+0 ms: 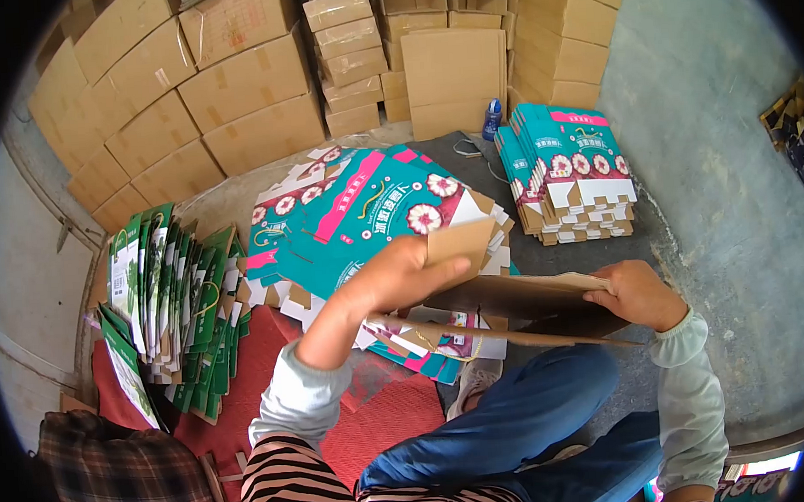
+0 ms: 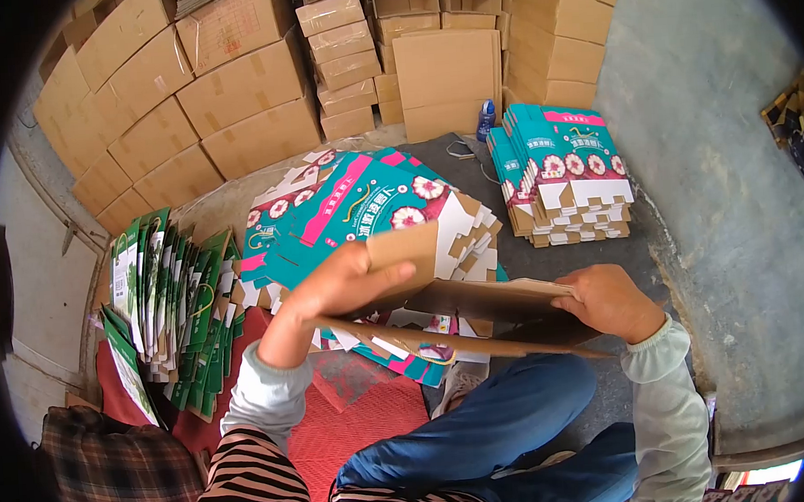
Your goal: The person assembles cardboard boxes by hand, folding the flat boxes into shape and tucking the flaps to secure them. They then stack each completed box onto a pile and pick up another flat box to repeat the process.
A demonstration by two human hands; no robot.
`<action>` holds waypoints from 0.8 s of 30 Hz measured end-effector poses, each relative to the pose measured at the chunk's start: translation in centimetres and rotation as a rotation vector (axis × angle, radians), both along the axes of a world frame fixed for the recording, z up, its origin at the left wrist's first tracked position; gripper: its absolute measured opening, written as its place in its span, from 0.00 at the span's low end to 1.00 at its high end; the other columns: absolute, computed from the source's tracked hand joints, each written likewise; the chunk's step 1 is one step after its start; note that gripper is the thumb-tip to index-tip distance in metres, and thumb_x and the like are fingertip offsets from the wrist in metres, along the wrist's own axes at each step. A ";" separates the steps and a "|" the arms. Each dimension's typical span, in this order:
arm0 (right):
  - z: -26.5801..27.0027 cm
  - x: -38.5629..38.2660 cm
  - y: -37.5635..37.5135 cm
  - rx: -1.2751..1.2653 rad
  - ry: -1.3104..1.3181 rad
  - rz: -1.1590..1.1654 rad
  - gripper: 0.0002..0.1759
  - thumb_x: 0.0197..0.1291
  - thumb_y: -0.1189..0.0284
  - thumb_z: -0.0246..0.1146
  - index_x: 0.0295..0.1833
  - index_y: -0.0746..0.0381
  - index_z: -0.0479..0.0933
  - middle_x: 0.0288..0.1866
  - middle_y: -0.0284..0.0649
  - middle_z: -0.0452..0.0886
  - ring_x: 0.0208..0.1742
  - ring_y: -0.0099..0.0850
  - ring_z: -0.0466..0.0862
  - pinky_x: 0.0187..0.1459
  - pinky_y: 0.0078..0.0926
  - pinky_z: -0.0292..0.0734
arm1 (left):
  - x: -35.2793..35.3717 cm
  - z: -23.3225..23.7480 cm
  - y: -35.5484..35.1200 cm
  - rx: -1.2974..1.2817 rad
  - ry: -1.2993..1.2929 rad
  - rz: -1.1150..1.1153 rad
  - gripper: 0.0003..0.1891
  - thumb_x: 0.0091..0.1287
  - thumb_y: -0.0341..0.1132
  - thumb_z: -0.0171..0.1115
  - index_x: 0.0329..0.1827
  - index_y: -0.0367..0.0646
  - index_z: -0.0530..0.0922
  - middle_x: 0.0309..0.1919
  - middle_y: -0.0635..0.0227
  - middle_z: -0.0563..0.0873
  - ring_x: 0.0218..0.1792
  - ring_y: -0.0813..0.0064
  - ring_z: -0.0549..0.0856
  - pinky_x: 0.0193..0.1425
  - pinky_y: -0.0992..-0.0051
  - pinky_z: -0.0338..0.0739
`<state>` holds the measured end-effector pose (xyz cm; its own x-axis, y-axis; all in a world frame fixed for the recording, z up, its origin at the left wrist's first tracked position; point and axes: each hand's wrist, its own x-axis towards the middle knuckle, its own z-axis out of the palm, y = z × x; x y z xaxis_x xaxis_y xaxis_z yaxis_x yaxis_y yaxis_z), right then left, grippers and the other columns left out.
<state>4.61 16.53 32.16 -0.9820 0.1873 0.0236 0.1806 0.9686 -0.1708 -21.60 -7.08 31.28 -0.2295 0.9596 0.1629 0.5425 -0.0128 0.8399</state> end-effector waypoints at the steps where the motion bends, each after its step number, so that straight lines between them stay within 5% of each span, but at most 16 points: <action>1: 0.1 0.5 0.4 0.057 -0.017 -0.025 0.19 0.56 0.57 0.64 0.36 0.65 0.82 0.29 0.52 0.81 0.33 0.51 0.81 0.36 0.44 0.75 | -1.4 -0.6 1.3 0.030 -0.101 0.007 0.19 0.71 0.46 0.58 0.50 0.38 0.81 0.39 0.61 0.87 0.40 0.71 0.84 0.46 0.74 0.76; 3: 0.2 2.0 1.8 0.166 -0.052 -0.077 0.21 0.58 0.55 0.63 0.31 0.65 0.82 0.26 0.54 0.79 0.30 0.53 0.80 0.35 0.46 0.74 | -4.1 -0.6 4.0 0.086 -0.305 0.020 0.20 0.71 0.48 0.59 0.51 0.39 0.81 0.41 0.64 0.87 0.39 0.78 0.82 0.46 0.75 0.76; 5: 0.2 5.0 4.0 -0.057 -0.038 -0.329 0.24 0.58 0.54 0.64 0.26 0.68 0.79 0.23 0.57 0.77 0.26 0.56 0.76 0.30 0.47 0.71 | -4.1 2.4 5.5 0.425 -0.533 0.150 0.23 0.73 0.51 0.53 0.52 0.39 0.79 0.42 0.64 0.86 0.40 0.76 0.83 0.46 0.74 0.76; 7: 0.8 8.7 4.9 -0.191 -0.057 -0.537 0.22 0.58 0.56 0.65 0.27 0.67 0.79 0.21 0.55 0.76 0.21 0.48 0.76 0.27 0.42 0.69 | -3.7 2.4 7.3 0.690 -0.517 0.461 0.22 0.74 0.49 0.50 0.56 0.38 0.76 0.45 0.64 0.85 0.43 0.75 0.82 0.46 0.75 0.75; 9: -1.0 12.8 5.5 -0.354 0.044 -0.703 0.20 0.59 0.58 0.65 0.29 0.66 0.79 0.19 0.51 0.74 0.19 0.40 0.74 0.25 0.39 0.67 | 0.1 2.0 8.4 0.663 -0.452 0.515 0.18 0.73 0.45 0.51 0.54 0.40 0.77 0.44 0.67 0.83 0.43 0.76 0.81 0.46 0.76 0.74; 11: -5.4 16.8 7.6 -0.390 0.088 -0.655 0.17 0.61 0.61 0.65 0.33 0.66 0.79 0.19 0.41 0.75 0.23 0.24 0.74 0.26 0.35 0.66 | 3.8 -2.2 10.2 0.541 -0.308 0.268 0.16 0.71 0.41 0.55 0.54 0.40 0.77 0.41 0.70 0.81 0.44 0.77 0.81 0.49 0.77 0.74; 13: -6.0 17.4 5.7 -0.571 0.043 -0.755 0.17 0.62 0.61 0.64 0.39 0.67 0.79 0.26 0.35 0.80 0.29 0.23 0.77 0.31 0.29 0.70 | 9.5 -5.3 12.1 0.342 -0.496 -0.008 0.22 0.67 0.41 0.62 0.60 0.40 0.73 0.47 0.67 0.79 0.49 0.74 0.79 0.55 0.75 0.73; 15: -6.6 16.6 3.0 -0.779 0.125 -0.818 0.17 0.63 0.61 0.63 0.43 0.67 0.79 0.31 0.34 0.82 0.33 0.23 0.78 0.36 0.26 0.72 | 14.4 -7.5 14.1 0.233 -0.189 -0.056 0.32 0.64 0.45 0.66 0.66 0.37 0.68 0.59 0.57 0.75 0.59 0.66 0.76 0.59 0.70 0.73; 17: -7.5 16.6 1.9 -0.925 0.191 -0.866 0.17 0.64 0.61 0.62 0.46 0.65 0.79 0.32 0.31 0.81 0.32 0.21 0.78 0.35 0.22 0.71 | 17.7 -8.2 16.1 0.069 -0.171 -0.195 0.44 0.60 0.53 0.67 0.70 0.29 0.59 0.67 0.44 0.66 0.68 0.54 0.68 0.68 0.63 0.66; 19: -10.7 17.0 2.2 -1.016 0.232 -0.904 0.15 0.65 0.61 0.60 0.47 0.61 0.79 0.30 0.27 0.79 0.27 0.18 0.76 0.27 0.18 0.68 | 19.9 -8.5 17.9 -0.047 -0.120 -0.185 0.49 0.60 0.56 0.65 0.70 0.25 0.56 0.68 0.38 0.64 0.70 0.50 0.65 0.71 0.62 0.62; 23: -14.6 18.2 1.9 -0.950 0.258 -0.972 0.16 0.64 0.62 0.59 0.46 0.64 0.79 0.30 0.31 0.80 0.28 0.20 0.78 0.29 0.19 0.71 | 22.1 -12.2 22.4 -0.181 -0.055 -0.179 0.52 0.60 0.59 0.62 0.70 0.20 0.52 0.68 0.33 0.61 0.72 0.47 0.61 0.75 0.64 0.56; 24: -14.6 18.2 1.3 -0.919 0.233 -0.979 0.17 0.64 0.62 0.59 0.47 0.66 0.79 0.32 0.36 0.81 0.32 0.25 0.80 0.35 0.23 0.72 | 22.7 -12.9 23.2 -0.213 -0.001 -0.171 0.47 0.60 0.52 0.62 0.70 0.23 0.54 0.67 0.35 0.64 0.70 0.48 0.65 0.73 0.65 0.61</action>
